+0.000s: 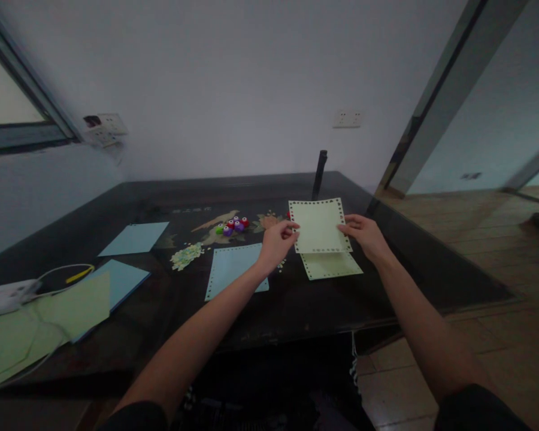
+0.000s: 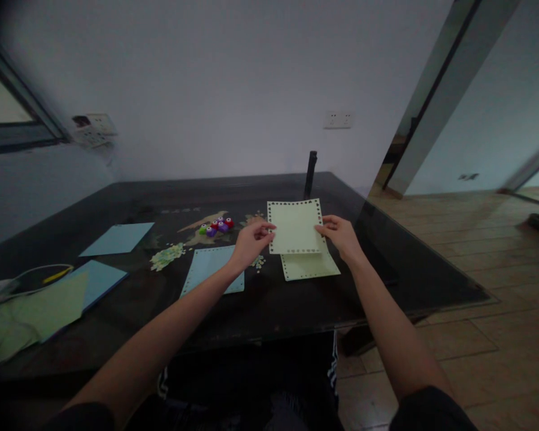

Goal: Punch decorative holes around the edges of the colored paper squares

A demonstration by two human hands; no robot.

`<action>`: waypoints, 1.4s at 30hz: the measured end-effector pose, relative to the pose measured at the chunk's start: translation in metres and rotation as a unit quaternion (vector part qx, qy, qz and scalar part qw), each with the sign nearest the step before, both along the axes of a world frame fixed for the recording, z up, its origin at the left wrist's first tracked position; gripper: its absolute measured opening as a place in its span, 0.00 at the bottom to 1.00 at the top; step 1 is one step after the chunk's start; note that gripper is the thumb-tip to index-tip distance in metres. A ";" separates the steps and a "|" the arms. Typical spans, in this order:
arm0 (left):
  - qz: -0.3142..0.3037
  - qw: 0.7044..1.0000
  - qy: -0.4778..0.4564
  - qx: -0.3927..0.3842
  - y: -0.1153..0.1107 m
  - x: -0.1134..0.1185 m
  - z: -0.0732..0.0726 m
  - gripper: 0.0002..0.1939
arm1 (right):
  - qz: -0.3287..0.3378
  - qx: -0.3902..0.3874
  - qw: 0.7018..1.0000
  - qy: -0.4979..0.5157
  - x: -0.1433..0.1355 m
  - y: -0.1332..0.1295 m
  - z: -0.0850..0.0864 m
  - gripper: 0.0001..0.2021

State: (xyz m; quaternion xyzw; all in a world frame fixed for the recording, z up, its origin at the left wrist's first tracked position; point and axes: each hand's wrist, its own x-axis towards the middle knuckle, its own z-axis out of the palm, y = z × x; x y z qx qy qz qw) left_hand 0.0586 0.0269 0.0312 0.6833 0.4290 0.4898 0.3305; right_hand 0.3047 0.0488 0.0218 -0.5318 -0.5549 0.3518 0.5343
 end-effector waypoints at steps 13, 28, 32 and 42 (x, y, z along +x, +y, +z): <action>-0.015 0.968 0.242 -0.062 -0.011 0.026 -0.042 0.12 | -0.026 -0.083 0.988 -0.129 0.031 -0.017 -0.035 0.16; -0.018 0.948 0.314 -0.048 -0.016 0.027 -0.038 0.14 | -0.023 -0.104 0.976 -0.189 0.033 -0.015 -0.038 0.15; -0.014 0.946 0.321 -0.046 -0.016 0.028 -0.040 0.14 | -0.030 -0.099 0.971 -0.216 0.034 -0.013 -0.041 0.14; -0.015 0.940 0.339 -0.045 -0.015 0.029 -0.039 0.15 | -0.042 -0.085 0.966 -0.241 0.032 -0.014 -0.040 0.13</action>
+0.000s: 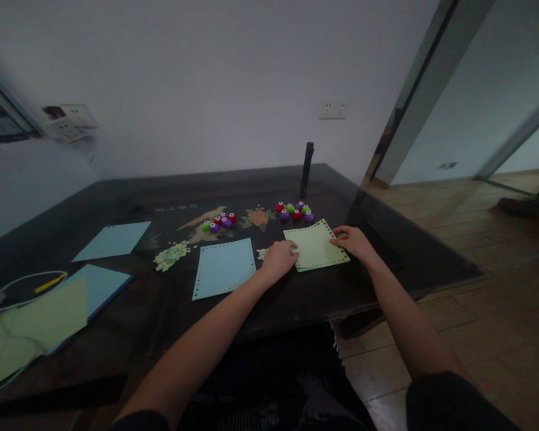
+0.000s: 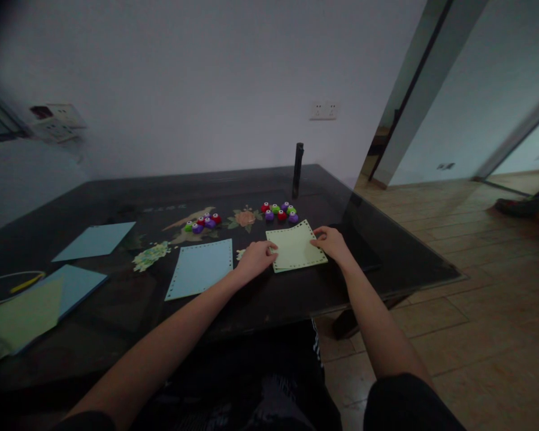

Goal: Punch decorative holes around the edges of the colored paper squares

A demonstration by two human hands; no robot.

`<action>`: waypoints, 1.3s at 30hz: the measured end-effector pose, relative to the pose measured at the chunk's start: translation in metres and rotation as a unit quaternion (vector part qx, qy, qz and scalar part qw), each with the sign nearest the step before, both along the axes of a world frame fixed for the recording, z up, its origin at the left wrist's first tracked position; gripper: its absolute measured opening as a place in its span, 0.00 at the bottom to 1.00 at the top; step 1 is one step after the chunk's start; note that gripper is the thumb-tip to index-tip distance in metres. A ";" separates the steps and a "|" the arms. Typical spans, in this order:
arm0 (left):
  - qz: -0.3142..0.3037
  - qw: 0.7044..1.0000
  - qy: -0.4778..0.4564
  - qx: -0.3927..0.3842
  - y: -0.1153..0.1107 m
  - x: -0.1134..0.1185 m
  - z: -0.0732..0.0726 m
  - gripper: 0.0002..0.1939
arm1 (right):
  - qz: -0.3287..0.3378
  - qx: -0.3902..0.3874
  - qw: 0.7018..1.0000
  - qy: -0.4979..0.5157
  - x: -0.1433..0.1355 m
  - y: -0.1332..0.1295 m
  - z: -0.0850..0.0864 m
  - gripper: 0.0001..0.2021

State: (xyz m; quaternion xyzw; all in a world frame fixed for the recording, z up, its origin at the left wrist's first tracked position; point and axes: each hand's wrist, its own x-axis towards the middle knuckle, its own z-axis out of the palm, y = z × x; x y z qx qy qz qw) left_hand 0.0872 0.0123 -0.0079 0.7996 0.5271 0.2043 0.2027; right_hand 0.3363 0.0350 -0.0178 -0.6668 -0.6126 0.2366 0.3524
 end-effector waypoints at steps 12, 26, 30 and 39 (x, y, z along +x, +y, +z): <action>-0.003 0.999 0.045 0.013 -0.003 0.000 -0.001 0.17 | -0.015 0.012 0.994 -0.108 -0.009 -0.002 0.001 0.18; -0.035 0.999 -0.017 0.028 -0.010 -0.027 0.028 0.18 | -0.011 0.086 0.982 -0.166 -0.017 -0.004 0.012 0.09; -0.012 0.995 -0.023 0.092 0.004 -0.086 0.036 0.13 | 0.040 0.144 0.984 -0.097 -0.048 -0.008 0.031 0.08; 0.046 0.979 0.118 0.159 0.013 -0.207 0.003 0.14 | 0.278 0.133 0.945 -0.108 -0.176 -0.001 0.059 0.07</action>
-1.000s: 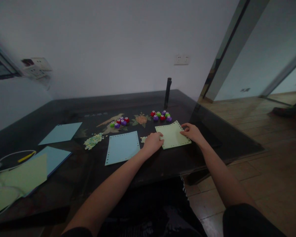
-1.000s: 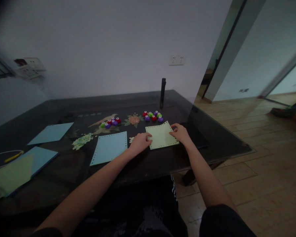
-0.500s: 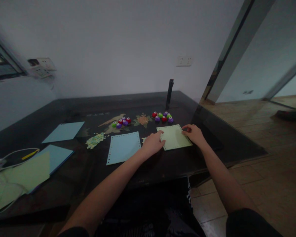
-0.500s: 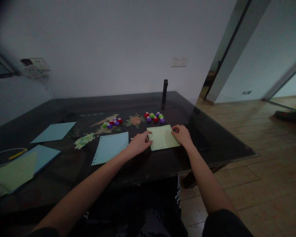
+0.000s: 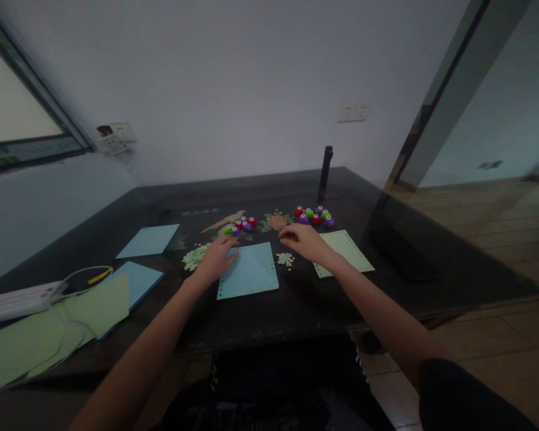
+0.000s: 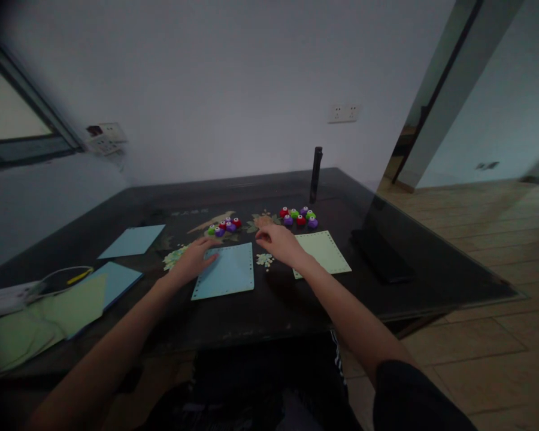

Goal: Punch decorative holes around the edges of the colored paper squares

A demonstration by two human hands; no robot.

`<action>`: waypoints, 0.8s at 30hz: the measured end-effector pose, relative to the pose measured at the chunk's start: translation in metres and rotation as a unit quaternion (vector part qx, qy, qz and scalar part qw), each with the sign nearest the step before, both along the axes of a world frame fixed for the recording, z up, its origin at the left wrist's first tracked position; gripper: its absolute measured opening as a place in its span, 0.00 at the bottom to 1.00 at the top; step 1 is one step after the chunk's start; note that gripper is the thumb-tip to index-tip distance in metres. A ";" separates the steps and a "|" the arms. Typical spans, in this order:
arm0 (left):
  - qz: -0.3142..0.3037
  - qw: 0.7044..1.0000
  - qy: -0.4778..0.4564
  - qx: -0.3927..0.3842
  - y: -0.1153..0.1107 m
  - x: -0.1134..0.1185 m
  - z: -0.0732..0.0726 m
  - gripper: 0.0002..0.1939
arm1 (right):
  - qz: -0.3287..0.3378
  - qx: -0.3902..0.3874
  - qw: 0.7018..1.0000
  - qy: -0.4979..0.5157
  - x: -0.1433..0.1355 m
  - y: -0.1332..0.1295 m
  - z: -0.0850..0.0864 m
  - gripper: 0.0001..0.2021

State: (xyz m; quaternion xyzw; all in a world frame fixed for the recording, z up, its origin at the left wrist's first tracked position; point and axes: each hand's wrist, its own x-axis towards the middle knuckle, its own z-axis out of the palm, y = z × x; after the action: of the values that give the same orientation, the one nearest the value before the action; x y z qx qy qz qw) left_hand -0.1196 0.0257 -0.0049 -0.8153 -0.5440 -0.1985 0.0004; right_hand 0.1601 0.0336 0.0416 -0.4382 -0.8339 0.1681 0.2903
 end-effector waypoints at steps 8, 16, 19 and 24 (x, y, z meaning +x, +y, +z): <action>-0.003 0.998 0.024 -0.054 -0.001 -0.012 -0.012 0.31 | 0.007 0.006 0.985 -0.172 -0.052 0.020 -0.038 0.20; -0.003 0.997 0.036 -0.066 -0.001 -0.014 -0.011 0.32 | 0.026 0.031 0.977 -0.209 -0.053 0.019 -0.048 0.21; -0.002 0.997 0.030 -0.065 -0.002 -0.014 -0.010 0.31 | 0.018 0.025 0.982 -0.188 -0.054 0.019 -0.049 0.20; -0.001 0.998 0.020 -0.059 -0.004 -0.013 -0.009 0.29 | 0.005 0.022 0.989 -0.146 -0.055 0.016 -0.046 0.18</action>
State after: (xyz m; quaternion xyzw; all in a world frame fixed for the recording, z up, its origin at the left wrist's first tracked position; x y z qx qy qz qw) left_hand -0.1327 0.0221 -0.0144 -0.8183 -0.5538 -0.1496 -0.0367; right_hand 0.1056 0.0493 -0.0048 -0.4475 -0.8729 0.0852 0.1748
